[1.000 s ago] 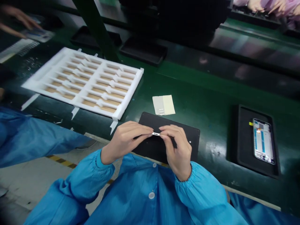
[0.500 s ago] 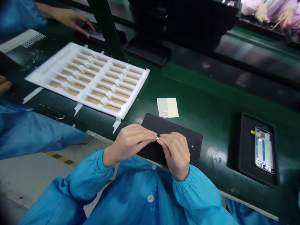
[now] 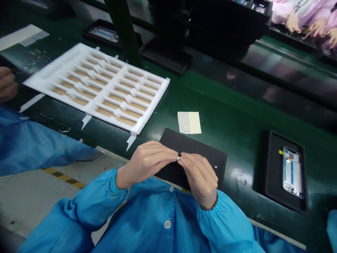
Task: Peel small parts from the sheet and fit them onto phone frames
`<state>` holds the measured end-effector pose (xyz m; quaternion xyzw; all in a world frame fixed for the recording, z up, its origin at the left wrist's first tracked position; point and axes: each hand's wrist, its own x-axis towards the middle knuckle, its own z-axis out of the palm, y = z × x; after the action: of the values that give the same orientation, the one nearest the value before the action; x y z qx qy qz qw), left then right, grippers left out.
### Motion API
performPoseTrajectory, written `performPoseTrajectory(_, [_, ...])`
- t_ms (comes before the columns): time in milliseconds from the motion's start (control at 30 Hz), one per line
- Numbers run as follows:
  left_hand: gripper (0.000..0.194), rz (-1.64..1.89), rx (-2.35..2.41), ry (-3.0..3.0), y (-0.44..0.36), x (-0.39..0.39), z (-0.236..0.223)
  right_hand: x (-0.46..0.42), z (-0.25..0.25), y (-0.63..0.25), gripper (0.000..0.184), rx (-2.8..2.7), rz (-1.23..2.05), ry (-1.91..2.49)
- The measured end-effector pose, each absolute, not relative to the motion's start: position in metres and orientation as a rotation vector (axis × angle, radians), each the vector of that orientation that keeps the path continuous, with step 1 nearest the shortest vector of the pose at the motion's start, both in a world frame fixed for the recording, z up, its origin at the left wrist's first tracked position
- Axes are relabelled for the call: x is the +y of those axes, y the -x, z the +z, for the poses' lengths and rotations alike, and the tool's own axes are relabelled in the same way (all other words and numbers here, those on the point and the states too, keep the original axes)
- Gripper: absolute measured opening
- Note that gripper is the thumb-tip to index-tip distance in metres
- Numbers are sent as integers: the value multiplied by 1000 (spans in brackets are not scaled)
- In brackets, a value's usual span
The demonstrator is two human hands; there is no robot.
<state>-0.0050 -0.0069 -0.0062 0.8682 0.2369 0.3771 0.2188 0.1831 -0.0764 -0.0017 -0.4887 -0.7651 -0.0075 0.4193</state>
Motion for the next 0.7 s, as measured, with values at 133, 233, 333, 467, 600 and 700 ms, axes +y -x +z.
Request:
performPoseTrajectory(133, [14, 1026, 646, -2394, 6, -7, -6, -80, -6, -191, 45, -2007, -91, 1198])
performPoseTrajectory(233, [13, 1011, 621, -2389, 6, -7, -7, -85, -14, -198, 48, -2151, -220, 1178])
performPoseTrajectory(333, [13, 1010, 626, -2416, 7, -6, -8, -86, -17, -196, 42, -2102, -237, 1225])
performPoseTrajectory(467, [18, 920, 668, -2508, 5, -4, -3, -83, -3, -185, 33, -1764, 197, 1358])
performPoseTrajectory(600, [25, 754, 664, -2573, 5, 0, 7, -84, 17, -188, 31, -1431, 277, 1332])
performPoseTrajectory(700, [24, 679, 659, -2552, 16, 4, 20, -85, 26, -199, 22, -1265, 198, 1336])
